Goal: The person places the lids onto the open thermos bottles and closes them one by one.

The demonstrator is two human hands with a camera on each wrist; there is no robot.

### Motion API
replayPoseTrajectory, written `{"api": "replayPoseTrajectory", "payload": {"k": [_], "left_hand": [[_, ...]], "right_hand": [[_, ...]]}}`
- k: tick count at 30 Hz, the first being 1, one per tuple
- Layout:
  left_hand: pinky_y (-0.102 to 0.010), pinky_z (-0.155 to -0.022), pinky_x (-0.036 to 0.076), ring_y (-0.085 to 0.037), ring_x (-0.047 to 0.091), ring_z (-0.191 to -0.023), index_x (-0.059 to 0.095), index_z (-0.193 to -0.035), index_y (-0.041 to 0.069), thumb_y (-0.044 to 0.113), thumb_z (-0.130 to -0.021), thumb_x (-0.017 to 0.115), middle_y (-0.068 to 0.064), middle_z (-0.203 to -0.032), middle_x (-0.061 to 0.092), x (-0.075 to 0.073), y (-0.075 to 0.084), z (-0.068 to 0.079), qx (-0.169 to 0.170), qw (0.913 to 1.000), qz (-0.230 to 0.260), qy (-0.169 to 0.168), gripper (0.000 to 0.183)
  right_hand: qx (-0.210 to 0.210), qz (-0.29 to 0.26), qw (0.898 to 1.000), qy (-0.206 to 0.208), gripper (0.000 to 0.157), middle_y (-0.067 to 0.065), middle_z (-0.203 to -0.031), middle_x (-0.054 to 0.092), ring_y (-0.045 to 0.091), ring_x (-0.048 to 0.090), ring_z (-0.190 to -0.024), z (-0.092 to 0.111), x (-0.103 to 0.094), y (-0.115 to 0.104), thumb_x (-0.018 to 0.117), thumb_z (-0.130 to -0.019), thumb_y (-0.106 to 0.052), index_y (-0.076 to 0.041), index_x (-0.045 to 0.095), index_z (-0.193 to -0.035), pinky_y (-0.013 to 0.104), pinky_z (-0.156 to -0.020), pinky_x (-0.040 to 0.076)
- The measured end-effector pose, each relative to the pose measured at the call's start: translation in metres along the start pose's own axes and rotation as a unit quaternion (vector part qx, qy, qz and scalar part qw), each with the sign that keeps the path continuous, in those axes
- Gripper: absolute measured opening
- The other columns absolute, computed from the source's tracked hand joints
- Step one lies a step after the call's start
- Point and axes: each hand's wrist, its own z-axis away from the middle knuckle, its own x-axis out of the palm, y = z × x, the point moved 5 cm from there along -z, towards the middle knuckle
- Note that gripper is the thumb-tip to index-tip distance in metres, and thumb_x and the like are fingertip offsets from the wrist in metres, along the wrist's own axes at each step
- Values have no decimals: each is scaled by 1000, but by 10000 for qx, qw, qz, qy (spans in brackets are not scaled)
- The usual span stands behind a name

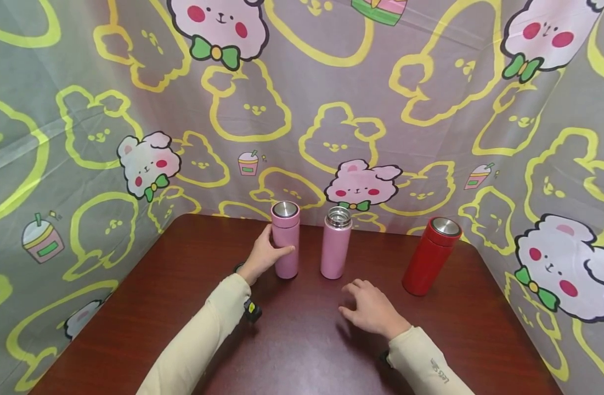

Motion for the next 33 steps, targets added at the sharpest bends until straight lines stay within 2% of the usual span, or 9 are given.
{"api": "replayPoseTrajectory", "payload": {"k": [10,16,24,33], "left_hand": [[-47,-92,43,-29,54,-108,41,-131,5,22,-74,80,-14,-121,55,-12,-17,-19,-380,9987,151,317,71],[-47,-91,44,-30,54,-109,38,-134,5,23,-76,79,-15,-122,53,-23,-19,-25,-433,9978,137,489,73],[-47,-91,44,-31,55,-107,40,-131,3,22,-76,79,-16,-119,55,-33,-26,-33,-456,9967,-49,670,70],[-46,-91,44,-32,55,-107,40,-131,2,22,-75,79,-18,-119,55,-38,-29,-36,-479,9953,-196,819,71]], "right_hand": [[-25,-9,10000,-8,35,-1,-97,59,22,57,-93,3,2,2,76,-76,-29,-8,67,-102,43,-81,48],[-134,33,9997,215,34,0,-96,60,23,58,-92,2,2,2,77,-74,-28,-8,68,-100,44,-79,48],[1,-117,9999,101,35,1,-99,60,24,58,-95,2,7,4,76,-76,-29,-8,68,-102,45,-81,48],[-48,-141,9997,213,34,-1,-98,60,23,58,-95,2,5,2,76,-76,-29,-8,68,-101,44,-82,47]]}}
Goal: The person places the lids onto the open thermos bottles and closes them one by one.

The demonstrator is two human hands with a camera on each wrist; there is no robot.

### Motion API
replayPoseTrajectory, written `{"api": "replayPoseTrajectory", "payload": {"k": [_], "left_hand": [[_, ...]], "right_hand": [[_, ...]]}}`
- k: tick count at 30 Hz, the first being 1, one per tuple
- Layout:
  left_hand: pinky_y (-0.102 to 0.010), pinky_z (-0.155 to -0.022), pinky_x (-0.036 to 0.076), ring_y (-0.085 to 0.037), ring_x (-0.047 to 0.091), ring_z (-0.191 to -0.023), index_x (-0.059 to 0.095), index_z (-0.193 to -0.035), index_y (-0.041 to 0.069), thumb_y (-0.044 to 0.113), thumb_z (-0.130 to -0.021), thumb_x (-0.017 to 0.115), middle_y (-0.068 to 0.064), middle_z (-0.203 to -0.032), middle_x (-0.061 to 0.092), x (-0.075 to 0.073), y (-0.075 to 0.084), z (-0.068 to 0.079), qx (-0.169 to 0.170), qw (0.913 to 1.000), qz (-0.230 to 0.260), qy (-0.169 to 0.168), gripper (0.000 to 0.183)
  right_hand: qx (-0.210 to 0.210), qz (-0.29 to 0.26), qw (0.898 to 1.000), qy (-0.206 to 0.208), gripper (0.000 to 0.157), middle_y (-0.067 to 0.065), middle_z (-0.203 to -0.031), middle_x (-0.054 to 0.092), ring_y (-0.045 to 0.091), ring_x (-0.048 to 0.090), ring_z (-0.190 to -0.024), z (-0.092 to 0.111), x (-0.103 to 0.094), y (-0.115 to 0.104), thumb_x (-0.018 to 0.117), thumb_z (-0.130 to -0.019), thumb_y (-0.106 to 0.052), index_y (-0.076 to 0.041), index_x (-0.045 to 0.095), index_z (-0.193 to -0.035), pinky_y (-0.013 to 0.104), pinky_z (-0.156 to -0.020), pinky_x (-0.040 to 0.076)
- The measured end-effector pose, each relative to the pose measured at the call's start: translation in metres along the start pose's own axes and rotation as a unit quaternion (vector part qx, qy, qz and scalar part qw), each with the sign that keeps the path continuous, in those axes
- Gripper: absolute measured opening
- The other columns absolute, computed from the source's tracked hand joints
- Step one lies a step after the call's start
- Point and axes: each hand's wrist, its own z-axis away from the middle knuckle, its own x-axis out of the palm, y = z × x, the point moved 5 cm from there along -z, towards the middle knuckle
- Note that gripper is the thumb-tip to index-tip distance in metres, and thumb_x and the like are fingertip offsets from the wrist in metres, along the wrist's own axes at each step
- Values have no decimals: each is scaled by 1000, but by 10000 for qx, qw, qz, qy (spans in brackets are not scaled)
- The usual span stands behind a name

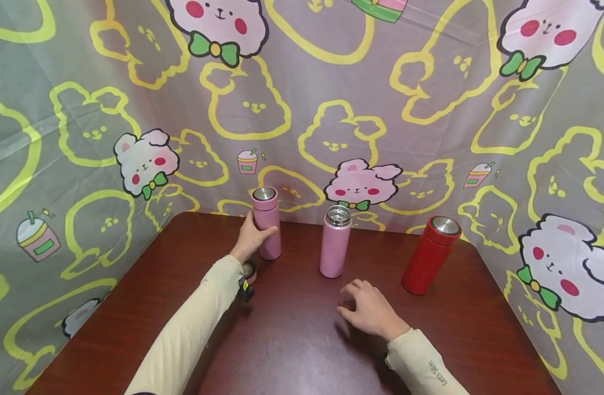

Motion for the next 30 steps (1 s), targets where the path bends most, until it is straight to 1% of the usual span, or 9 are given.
{"api": "replayPoseTrajectory", "payload": {"k": [9,13,16,19,22,27,30], "left_hand": [[-46,-92,43,-30,53,-109,40,-133,5,25,-75,80,-15,-121,53,-3,-3,2,-119,9998,-97,-116,73],[-46,-98,38,-30,47,-117,34,-140,5,25,-76,80,-17,-129,47,-6,-2,5,-170,9993,-150,-301,82],[-47,-103,33,-31,39,-126,27,-145,4,26,-77,79,-19,-138,39,-10,-2,10,-273,9970,-398,-607,88],[-48,-105,30,-34,33,-131,26,-145,0,28,-79,77,-23,-143,34,-13,-3,20,-342,9899,-891,-1049,87],[-50,-104,31,-36,33,-131,29,-144,-3,31,-82,74,-26,-144,32,-18,-4,31,-417,9797,-1309,-1463,84],[-52,-104,31,-37,32,-133,28,-144,-5,34,-82,73,-26,-145,32,-29,-9,45,-574,9677,-1671,-1801,85],[-52,-105,29,-39,28,-134,26,-144,-7,34,-82,73,-28,-145,30,-34,-12,52,-605,9611,-1833,-1976,88]], "right_hand": [[143,-13,9997,-195,32,-2,-98,59,22,57,-94,0,0,1,75,-78,-30,-10,68,-101,43,-82,47],[290,-57,9994,-158,32,1,-99,60,23,57,-95,-4,-2,5,74,-79,-29,-9,67,-103,44,-83,48],[610,-231,9979,-31,38,7,-106,60,25,57,-99,-8,-5,10,72,-81,-29,-6,64,-110,46,-84,48],[980,-480,9938,198,49,13,-113,58,30,55,-105,-12,-9,17,71,-83,-30,-1,57,-120,50,-86,46],[1270,-728,9885,393,60,18,-120,54,34,51,-111,-20,-12,23,70,-83,-32,2,48,-127,52,-90,43],[1664,-1262,9769,456,74,23,-128,45,38,45,-118,-37,-16,27,71,-83,-34,3,35,-136,55,-95,39],[1821,-1452,9714,469,81,24,-132,41,40,42,-121,-47,-19,28,71,-82,-36,3,31,-139,56,-97,37]]}}
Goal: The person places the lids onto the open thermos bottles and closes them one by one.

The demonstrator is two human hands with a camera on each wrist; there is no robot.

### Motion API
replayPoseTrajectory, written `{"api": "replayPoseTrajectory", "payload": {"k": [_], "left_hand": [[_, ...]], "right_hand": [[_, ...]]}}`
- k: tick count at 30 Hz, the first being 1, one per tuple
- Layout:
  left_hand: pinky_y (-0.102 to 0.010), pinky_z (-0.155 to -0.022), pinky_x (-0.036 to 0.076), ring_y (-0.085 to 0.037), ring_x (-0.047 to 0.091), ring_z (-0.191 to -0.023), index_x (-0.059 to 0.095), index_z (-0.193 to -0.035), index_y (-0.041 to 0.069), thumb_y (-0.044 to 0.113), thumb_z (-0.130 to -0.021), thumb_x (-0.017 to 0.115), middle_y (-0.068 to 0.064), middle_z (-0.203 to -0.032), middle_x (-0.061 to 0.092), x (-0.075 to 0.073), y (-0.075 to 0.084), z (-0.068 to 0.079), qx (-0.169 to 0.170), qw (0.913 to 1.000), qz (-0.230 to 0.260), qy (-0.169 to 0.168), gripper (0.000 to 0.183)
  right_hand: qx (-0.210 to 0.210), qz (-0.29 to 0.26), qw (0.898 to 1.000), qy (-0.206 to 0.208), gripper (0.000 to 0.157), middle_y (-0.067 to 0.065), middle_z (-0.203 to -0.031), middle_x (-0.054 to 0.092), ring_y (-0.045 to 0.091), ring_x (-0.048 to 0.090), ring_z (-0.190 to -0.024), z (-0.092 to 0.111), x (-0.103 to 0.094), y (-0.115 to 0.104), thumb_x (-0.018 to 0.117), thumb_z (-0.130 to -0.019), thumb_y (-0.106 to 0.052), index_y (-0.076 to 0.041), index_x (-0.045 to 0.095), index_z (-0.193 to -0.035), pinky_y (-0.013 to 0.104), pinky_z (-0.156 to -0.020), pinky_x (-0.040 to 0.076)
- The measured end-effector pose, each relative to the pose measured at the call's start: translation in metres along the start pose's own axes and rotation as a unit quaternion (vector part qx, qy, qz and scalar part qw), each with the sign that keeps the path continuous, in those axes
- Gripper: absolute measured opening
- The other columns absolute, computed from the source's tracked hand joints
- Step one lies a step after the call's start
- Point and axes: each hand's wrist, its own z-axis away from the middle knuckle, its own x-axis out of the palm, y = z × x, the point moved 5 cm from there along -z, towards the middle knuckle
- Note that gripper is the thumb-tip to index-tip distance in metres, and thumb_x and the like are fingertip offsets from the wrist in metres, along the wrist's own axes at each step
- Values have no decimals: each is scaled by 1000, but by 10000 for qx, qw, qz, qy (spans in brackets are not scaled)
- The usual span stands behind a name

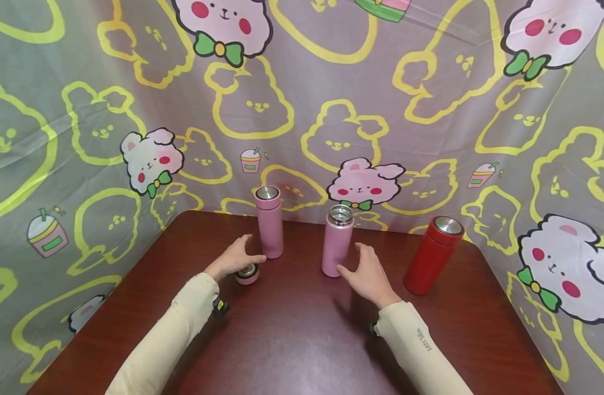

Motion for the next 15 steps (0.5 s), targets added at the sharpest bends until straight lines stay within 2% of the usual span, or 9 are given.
{"api": "replayPoseTrajectory", "payload": {"k": [5,9,15], "left_hand": [[-51,-105,29,-37,28,-135,27,-145,-4,39,-80,74,-25,-147,29,3,-8,8,-109,9987,-211,-447,91],[-50,-104,31,-35,31,-133,30,-143,-4,39,-78,76,-24,-145,32,7,-11,11,1,9960,-404,-801,91],[-47,-102,34,-36,37,-127,34,-140,-7,32,-72,82,-26,-138,37,10,-14,13,250,9922,-854,-877,91]], "right_hand": [[205,-239,9995,52,92,24,-137,35,40,38,-125,-16,1,-2,73,-79,-43,3,26,-142,57,-100,34],[300,-551,9980,41,98,22,-142,31,39,34,-128,-27,4,-1,75,-75,-47,-1,23,-144,58,-102,30],[201,-1095,9938,16,100,21,-141,33,38,35,-127,-37,10,-1,77,-75,-46,-2,22,-145,58,-103,28]]}}
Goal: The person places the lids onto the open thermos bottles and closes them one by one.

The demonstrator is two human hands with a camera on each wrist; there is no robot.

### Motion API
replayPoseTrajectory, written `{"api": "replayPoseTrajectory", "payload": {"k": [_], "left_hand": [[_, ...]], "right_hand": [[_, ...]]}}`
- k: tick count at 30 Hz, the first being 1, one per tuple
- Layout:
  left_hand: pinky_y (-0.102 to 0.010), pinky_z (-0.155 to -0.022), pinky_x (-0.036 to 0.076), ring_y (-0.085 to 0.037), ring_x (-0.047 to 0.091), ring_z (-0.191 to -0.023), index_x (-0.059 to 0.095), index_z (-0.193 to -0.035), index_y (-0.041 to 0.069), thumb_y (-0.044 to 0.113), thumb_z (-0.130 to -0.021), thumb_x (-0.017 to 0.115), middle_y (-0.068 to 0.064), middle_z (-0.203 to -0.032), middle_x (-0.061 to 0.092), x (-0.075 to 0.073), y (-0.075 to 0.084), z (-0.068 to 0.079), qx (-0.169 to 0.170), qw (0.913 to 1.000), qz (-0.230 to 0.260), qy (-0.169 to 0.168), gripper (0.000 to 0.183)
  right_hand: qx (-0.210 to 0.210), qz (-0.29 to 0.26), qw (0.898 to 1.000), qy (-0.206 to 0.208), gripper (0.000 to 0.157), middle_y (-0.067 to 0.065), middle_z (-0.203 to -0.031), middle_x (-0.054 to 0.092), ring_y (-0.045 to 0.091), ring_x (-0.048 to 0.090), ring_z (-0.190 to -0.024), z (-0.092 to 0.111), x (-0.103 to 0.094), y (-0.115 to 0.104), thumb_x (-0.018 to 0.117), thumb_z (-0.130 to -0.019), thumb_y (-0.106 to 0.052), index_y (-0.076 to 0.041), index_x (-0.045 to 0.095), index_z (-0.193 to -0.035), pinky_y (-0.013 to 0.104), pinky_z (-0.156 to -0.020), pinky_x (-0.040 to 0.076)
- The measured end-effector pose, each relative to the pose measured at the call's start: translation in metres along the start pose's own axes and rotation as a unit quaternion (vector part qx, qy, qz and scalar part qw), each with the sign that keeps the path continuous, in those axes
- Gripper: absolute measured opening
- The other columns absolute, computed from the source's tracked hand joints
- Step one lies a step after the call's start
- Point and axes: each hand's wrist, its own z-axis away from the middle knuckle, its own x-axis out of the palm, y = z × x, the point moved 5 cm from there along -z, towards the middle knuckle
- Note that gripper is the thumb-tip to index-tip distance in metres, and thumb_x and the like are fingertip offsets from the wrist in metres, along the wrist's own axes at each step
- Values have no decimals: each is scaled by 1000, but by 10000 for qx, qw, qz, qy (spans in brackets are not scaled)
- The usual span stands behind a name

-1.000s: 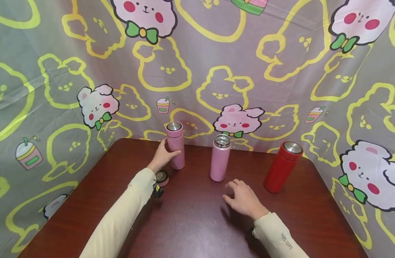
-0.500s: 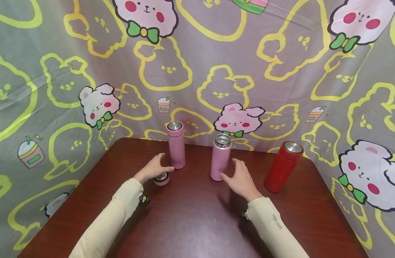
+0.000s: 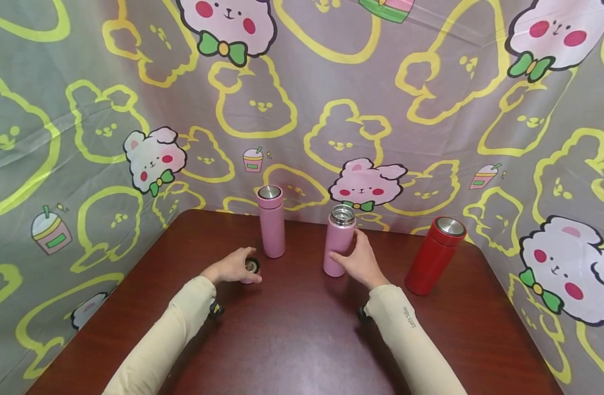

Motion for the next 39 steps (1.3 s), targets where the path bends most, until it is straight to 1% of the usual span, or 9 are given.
{"api": "replayPoseTrajectory", "payload": {"k": [3,7,11,14,18,21,30,35,39], "left_hand": [[-47,-100,36,-37,40,-125,36,-139,-5,30,-71,83,-26,-135,40,3,-3,-2,-8,9995,-302,57,90],[-47,-98,38,-38,41,-122,38,-138,-2,30,-69,84,-25,-132,43,5,-6,-4,-154,9978,-632,92,89],[-48,-95,40,-39,44,-118,39,-136,-2,28,-68,85,-25,-128,44,7,-7,-4,-219,9972,-715,82,88],[-47,-93,41,-38,46,-116,39,-136,-2,25,-68,85,-25,-126,45,9,-7,-5,-270,9968,-744,57,86],[-47,-93,41,-38,46,-116,39,-136,-2,23,-69,85,-25,-127,45,10,-9,-6,-367,9961,-803,56,85],[-47,-94,41,-40,44,-118,39,-136,-2,21,-69,85,-25,-128,44,10,-9,-7,-388,9956,-854,68,84],[-48,-94,41,-40,44,-118,42,-133,-3,18,-71,84,-25,-127,45,11,-6,-6,-461,9939,-996,67,77],[-48,-93,41,-40,46,-116,44,-131,-4,18,-72,83,-25,-125,46,12,-3,-4,-363,9929,-1130,53,74],[-45,-91,43,-37,49,-112,45,-128,-4,19,-71,84,-23,-121,48,14,1,-4,-234,9924,-1205,15,73]], "right_hand": [[-3,-250,9997,28,99,20,-140,36,37,38,-125,-4,2,2,78,-74,-46,-3,22,-145,58,-102,29],[39,-479,9988,-15,98,20,-137,39,36,42,-123,-8,5,6,78,-75,-45,-3,23,-143,57,-100,33],[155,-623,9979,-37,93,18,-135,41,36,43,-121,-10,8,7,77,-76,-44,-5,24,-141,57,-99,35],[187,-698,9974,41,89,18,-133,43,36,45,-119,-10,9,7,78,-77,-40,-6,25,-140,56,-98,36],[127,-684,9974,206,83,18,-129,46,35,48,-116,-11,11,6,78,-77,-34,-5,28,-137,54,-96,39],[103,-641,9974,301,81,18,-127,48,34,50,-115,-12,11,6,79,-77,-34,-5,30,-134,52,-95,40],[-77,-620,9976,302,79,18,-126,49,35,51,-113,-14,12,7,79,-77,-34,-4,31,-133,53,-92,42],[-162,-626,9976,256,78,18,-125,50,34,52,-111,-14,12,6,79,-77,-33,-4,33,-132,52,-91,43],[-186,-579,9978,265,77,19,-124,51,34,53,-111,-11,12,5,79,-77,-34,-3,34,-131,52,-91,44]]}}
